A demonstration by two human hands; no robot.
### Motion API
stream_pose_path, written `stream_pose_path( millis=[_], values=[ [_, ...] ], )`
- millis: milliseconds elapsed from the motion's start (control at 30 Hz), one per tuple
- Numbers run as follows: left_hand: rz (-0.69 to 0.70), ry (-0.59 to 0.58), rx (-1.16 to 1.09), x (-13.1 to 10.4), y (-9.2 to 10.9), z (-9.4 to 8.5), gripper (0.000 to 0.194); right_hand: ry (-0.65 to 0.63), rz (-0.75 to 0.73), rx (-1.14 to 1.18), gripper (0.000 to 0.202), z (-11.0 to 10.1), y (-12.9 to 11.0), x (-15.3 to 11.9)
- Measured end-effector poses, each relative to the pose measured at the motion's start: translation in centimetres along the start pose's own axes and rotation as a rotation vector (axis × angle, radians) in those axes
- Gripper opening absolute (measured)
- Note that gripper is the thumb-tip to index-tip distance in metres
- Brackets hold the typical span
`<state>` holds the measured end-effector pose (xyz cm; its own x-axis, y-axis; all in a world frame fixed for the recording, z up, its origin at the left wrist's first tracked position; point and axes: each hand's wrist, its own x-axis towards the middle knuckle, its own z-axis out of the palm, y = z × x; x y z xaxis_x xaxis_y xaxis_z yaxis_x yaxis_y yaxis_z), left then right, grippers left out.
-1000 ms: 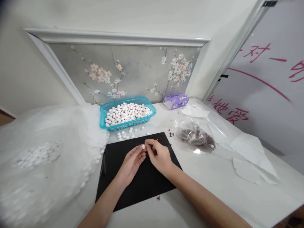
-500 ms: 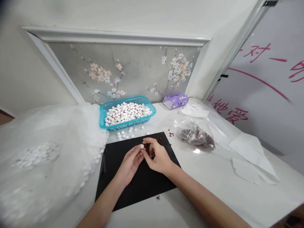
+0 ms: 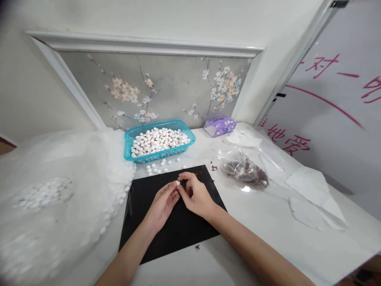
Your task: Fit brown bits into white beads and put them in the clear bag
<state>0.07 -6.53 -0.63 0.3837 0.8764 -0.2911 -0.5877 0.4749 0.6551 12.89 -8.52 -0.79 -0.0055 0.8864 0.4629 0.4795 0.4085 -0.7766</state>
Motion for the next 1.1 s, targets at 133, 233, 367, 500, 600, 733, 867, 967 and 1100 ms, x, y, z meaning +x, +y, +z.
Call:
stream_pose_path(
  millis=[133,233,367,500,600,733,867,967,1100],
  values=[
    [0.002,0.005,0.012,0.0,0.0,-0.1,0.013,-0.001,0.004,0.008,0.028,0.0,-0.2,0.0],
    [0.003,0.012,0.015,-0.1,0.1,0.0,0.014,-0.008,0.020,0.026,0.027,-0.1,-0.4,0.1],
    [0.007,0.027,0.020,-0.1,0.2,0.2,0.014,-0.034,0.041,0.036,0.022,-0.2,-0.5,0.2],
    [0.013,0.033,0.035,-0.1,0.2,0.2,0.016,-0.070,0.031,0.016,0.022,-0.5,-0.5,0.5],
    [0.000,0.030,0.039,0.0,0.1,0.0,0.017,-0.148,-0.010,-0.038,0.029,-1.1,-1.1,1.0],
    [0.029,0.041,-0.009,0.1,0.2,0.0,0.015,-0.239,-0.061,-0.178,0.025,-2.4,-2.1,2.6],
    [0.150,0.071,0.216,-0.5,0.1,0.4,0.019,-0.119,-0.012,-0.343,0.009,-2.8,-0.9,5.2],
    [0.387,0.168,0.700,-1.1,0.0,0.6,0.019,-0.157,0.078,-0.544,0.015,-2.3,1.3,6.8],
    [0.529,0.334,1.129,-1.4,0.0,0.3,0.016,-0.246,0.107,-0.602,0.010,-1.7,2.9,7.4]
  ],
)
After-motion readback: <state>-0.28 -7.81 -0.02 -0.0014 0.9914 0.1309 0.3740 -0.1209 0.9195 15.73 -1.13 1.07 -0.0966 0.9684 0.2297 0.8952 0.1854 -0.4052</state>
